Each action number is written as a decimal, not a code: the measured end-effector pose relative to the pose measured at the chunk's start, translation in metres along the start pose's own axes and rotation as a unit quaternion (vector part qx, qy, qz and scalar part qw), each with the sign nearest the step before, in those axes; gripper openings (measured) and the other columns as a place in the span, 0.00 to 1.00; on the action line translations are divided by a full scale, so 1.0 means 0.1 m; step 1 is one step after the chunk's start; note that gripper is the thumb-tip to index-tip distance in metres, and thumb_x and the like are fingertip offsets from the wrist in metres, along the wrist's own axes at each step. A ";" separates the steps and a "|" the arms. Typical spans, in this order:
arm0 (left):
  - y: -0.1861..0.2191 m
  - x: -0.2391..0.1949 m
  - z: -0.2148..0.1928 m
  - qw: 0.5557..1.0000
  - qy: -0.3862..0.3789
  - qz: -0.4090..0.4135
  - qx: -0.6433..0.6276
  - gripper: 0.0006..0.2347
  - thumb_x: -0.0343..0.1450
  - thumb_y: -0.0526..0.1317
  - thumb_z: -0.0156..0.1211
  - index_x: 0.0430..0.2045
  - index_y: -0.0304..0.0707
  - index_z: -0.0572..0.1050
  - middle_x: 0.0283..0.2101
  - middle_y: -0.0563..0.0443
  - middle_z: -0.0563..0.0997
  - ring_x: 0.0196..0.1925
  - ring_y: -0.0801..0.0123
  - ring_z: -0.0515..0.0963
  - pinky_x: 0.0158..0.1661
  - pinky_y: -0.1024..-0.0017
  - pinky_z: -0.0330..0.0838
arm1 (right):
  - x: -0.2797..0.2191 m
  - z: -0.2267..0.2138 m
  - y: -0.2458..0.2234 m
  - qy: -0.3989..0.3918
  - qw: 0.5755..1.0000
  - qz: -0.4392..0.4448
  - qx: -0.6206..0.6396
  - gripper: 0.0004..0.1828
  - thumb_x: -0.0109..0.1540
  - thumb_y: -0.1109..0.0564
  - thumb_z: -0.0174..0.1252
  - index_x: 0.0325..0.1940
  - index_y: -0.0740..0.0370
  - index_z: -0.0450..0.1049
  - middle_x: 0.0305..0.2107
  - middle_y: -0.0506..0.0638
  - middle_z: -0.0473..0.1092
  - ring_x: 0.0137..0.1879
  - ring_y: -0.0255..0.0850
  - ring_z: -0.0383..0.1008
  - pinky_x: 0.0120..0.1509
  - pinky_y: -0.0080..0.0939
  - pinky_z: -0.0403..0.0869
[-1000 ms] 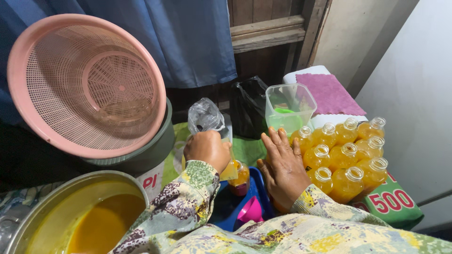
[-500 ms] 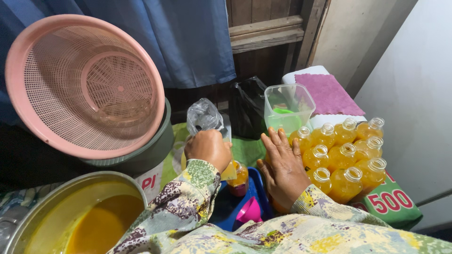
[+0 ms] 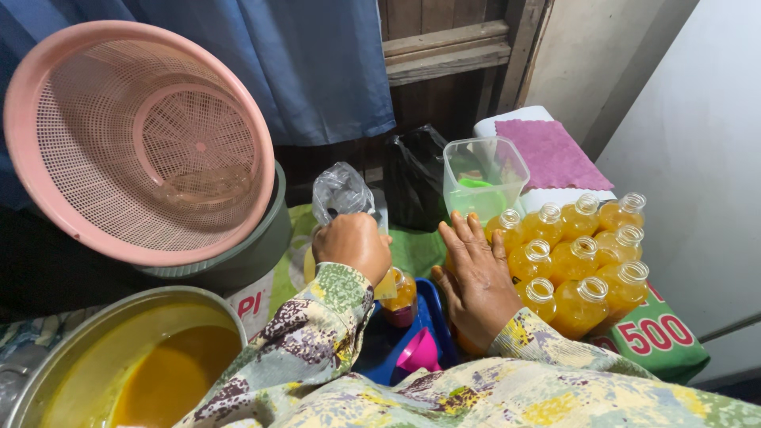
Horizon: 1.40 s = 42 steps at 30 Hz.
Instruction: The person pours a yellow liquid from a large metal pot into small plastic bottles using a plastic jug and a pink funnel. The person fills several bottles and places them on a tray.
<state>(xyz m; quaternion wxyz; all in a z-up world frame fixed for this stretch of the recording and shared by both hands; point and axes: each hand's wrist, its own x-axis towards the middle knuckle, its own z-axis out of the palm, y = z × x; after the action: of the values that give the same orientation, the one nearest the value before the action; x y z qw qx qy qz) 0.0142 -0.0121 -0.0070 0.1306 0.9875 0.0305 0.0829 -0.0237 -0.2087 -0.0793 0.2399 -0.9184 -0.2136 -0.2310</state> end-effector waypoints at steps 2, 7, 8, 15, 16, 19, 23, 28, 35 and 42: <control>0.01 -0.01 0.02 1.000 0.012 0.006 -0.003 0.12 0.66 0.47 0.69 0.24 0.37 0.85 0.30 0.39 0.85 0.38 0.49 0.85 0.45 0.58 0.74 | -0.01 0.00 0.00 -0.001 1.000 0.000 0.001 0.37 0.63 0.51 0.57 0.74 0.60 0.55 0.74 0.60 0.50 0.81 0.55 0.41 0.78 0.64 0.41; 0.04 -0.01 0.05 1.000 0.021 0.014 0.002 0.11 0.65 0.47 0.70 0.25 0.37 0.85 0.31 0.38 0.84 0.38 0.48 0.85 0.41 0.57 0.76 | -0.01 -0.01 0.00 0.000 1.000 -0.001 0.003 0.37 0.63 0.51 0.57 0.74 0.60 0.55 0.74 0.60 0.50 0.81 0.55 0.42 0.78 0.64 0.41; 0.04 -0.01 0.05 1.000 0.022 0.016 0.005 0.11 0.65 0.47 0.70 0.25 0.37 0.85 0.31 0.38 0.84 0.38 0.48 0.85 0.41 0.57 0.76 | -0.01 -0.01 0.00 0.000 1.000 -0.002 0.002 0.37 0.63 0.51 0.57 0.74 0.60 0.55 0.74 0.60 0.50 0.81 0.55 0.42 0.78 0.64 0.41; 0.07 -0.02 0.03 1.000 0.010 0.018 0.002 0.10 0.66 0.46 0.69 0.25 0.39 0.85 0.31 0.39 0.84 0.38 0.49 0.85 0.41 0.58 0.77 | -0.02 -0.02 0.00 -0.001 1.000 -0.003 0.001 0.37 0.63 0.52 0.57 0.74 0.61 0.55 0.73 0.60 0.50 0.81 0.56 0.42 0.78 0.64 0.42; 0.08 -0.02 0.03 1.000 0.012 0.020 0.004 0.10 0.66 0.46 0.69 0.25 0.39 0.85 0.30 0.39 0.84 0.38 0.49 0.85 0.40 0.59 0.77 | -0.02 -0.02 0.00 -0.002 1.000 -0.003 0.000 0.37 0.63 0.52 0.57 0.74 0.61 0.55 0.73 0.60 0.50 0.81 0.56 0.42 0.78 0.64 0.42; 0.09 -0.01 0.03 1.000 0.013 0.027 0.009 0.09 0.65 0.46 0.70 0.25 0.39 0.85 0.30 0.40 0.84 0.38 0.50 0.85 0.40 0.59 0.77 | -0.02 -0.02 -0.01 -0.004 1.000 0.000 0.000 0.36 0.63 0.52 0.57 0.74 0.60 0.55 0.73 0.60 0.50 0.81 0.56 0.42 0.78 0.64 0.42; 0.09 0.00 0.03 0.999 0.008 0.034 0.004 0.08 0.66 0.45 0.70 0.24 0.40 0.86 0.30 0.40 0.85 0.37 0.51 0.85 0.40 0.60 0.77 | -0.02 -0.02 0.00 -0.002 1.000 -0.001 -0.001 0.36 0.63 0.52 0.57 0.74 0.60 0.55 0.74 0.60 0.50 0.81 0.56 0.42 0.78 0.64 0.42; 0.12 0.03 0.04 0.998 0.004 0.051 0.023 0.08 0.65 0.45 0.70 0.24 0.40 0.85 0.29 0.40 0.84 0.36 0.51 0.85 0.39 0.60 0.77 | -0.02 -0.03 0.00 -0.002 1.000 -0.004 0.000 0.36 0.63 0.52 0.57 0.74 0.61 0.55 0.74 0.60 0.50 0.81 0.56 0.42 0.78 0.64 0.42; 0.17 0.03 0.03 0.997 0.006 0.073 0.038 0.07 0.63 0.43 0.71 0.23 0.41 0.85 0.29 0.40 0.84 0.37 0.50 0.85 0.40 0.59 0.76 | -0.01 -0.02 -0.01 -0.001 1.000 -0.002 -0.002 0.36 0.63 0.52 0.57 0.74 0.61 0.56 0.73 0.60 0.51 0.81 0.56 0.43 0.78 0.64 0.43; 0.26 -0.02 0.04 0.990 0.021 0.116 0.079 0.04 0.62 0.39 0.68 0.23 0.39 0.84 0.30 0.41 0.84 0.38 0.50 0.85 0.40 0.59 0.76 | 0.00 -0.02 -0.01 -0.003 1.000 0.000 -0.010 0.36 0.63 0.52 0.58 0.73 0.61 0.56 0.73 0.61 0.51 0.80 0.57 0.43 0.77 0.64 0.43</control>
<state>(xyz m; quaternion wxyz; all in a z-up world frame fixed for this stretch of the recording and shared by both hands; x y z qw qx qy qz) 0.0138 -0.0383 -0.0045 0.0410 0.9896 -0.0754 0.1154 -0.0248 -0.2090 -0.0780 0.2299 -0.9215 -0.2122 -0.2302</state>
